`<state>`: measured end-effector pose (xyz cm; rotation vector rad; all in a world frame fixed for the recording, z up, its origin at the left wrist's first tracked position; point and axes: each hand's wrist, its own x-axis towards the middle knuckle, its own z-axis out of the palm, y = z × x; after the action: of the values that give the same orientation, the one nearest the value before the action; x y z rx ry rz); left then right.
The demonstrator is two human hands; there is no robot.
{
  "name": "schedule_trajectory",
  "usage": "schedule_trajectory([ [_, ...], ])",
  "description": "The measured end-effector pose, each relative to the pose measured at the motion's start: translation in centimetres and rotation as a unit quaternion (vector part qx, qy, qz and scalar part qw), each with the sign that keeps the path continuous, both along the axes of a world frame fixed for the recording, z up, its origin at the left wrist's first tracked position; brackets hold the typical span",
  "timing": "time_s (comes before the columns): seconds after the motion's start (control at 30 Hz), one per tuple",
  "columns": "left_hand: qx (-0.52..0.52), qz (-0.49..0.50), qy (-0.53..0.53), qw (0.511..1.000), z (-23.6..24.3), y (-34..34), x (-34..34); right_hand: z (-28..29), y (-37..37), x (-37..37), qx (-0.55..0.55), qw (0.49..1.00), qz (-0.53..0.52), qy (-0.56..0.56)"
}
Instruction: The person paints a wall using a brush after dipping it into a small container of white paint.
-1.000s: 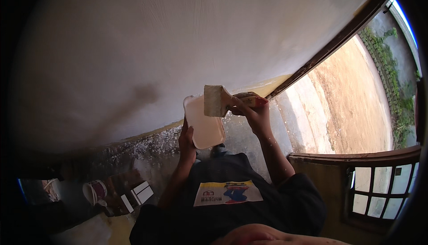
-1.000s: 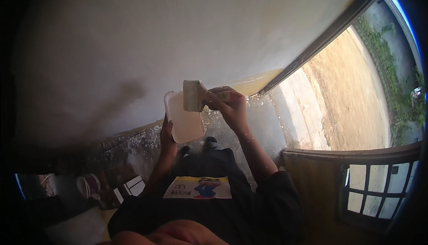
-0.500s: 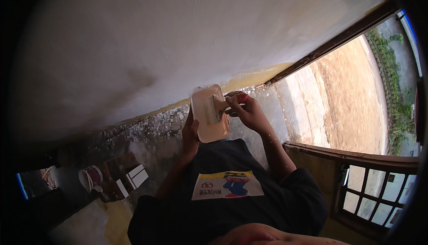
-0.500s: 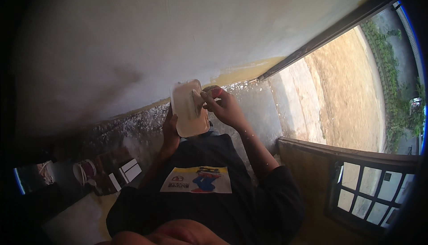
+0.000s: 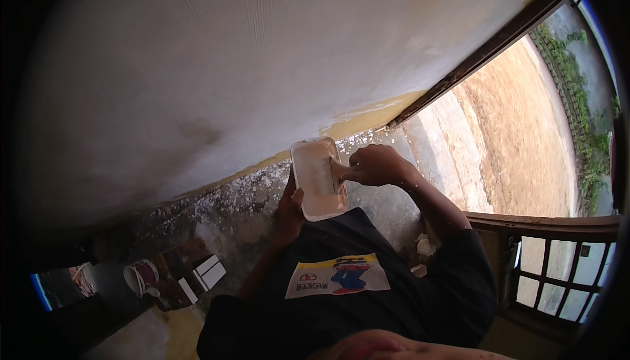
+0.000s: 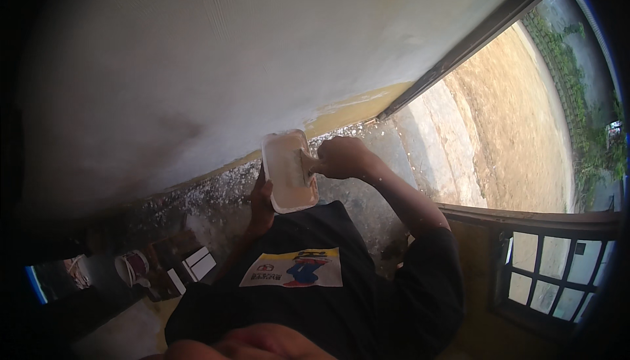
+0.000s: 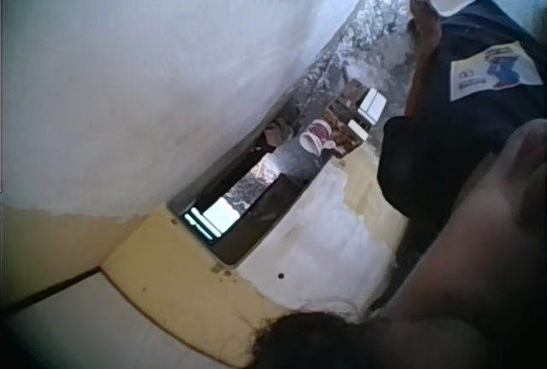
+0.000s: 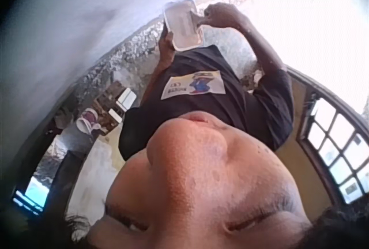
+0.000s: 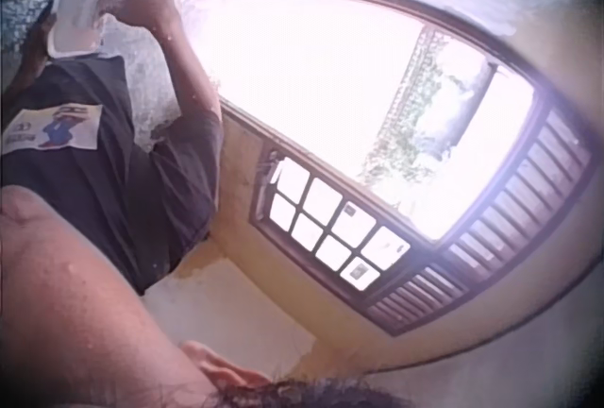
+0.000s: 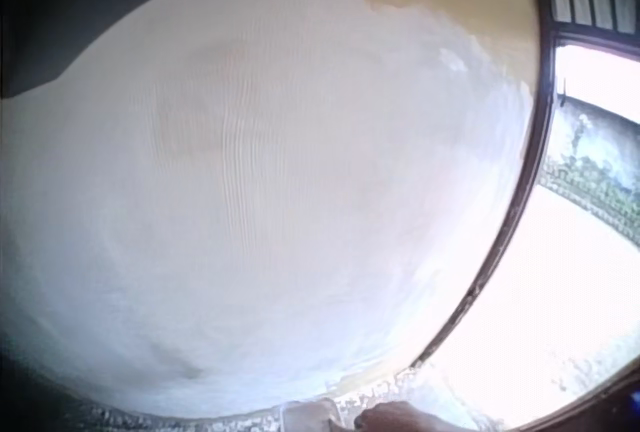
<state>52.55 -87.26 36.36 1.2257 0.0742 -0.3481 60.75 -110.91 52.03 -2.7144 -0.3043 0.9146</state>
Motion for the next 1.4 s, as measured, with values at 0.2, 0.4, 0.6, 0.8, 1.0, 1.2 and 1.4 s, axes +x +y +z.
schedule_trajectory([
  [0.2,0.079,0.021,-0.064,0.995,-1.2,-2.4,-0.1,-0.8,-3.0,-0.8,0.040,0.998,0.004,-0.040],
  [0.4,0.007,0.060,0.009,0.998,-0.3,-4.6,1.1,0.4,-4.8,-2.3,0.130,0.977,-0.159,-0.055],
  [0.6,-0.014,0.106,0.016,0.994,-1.6,-5.9,1.9,-4.8,-5.2,-4.8,0.318,0.906,-0.249,-0.127],
  [0.8,0.023,0.088,-0.013,0.996,-2.4,-5.5,3.4,-5.7,-4.0,-6.8,0.444,0.802,-0.397,0.042],
  [1.0,0.068,0.056,-0.016,0.996,-2.2,-5.5,5.1,-7.3,-2.8,-8.2,0.488,0.738,-0.465,0.033],
  [1.2,0.064,0.024,-0.029,0.997,-1.1,-6.7,6.1,-7.2,-3.0,-8.6,0.492,0.703,-0.514,0.026],
  [1.4,0.108,0.027,-0.075,0.991,-2.3,-8.3,6.7,-7.7,-4.3,-7.7,0.506,0.705,-0.497,-0.006],
])
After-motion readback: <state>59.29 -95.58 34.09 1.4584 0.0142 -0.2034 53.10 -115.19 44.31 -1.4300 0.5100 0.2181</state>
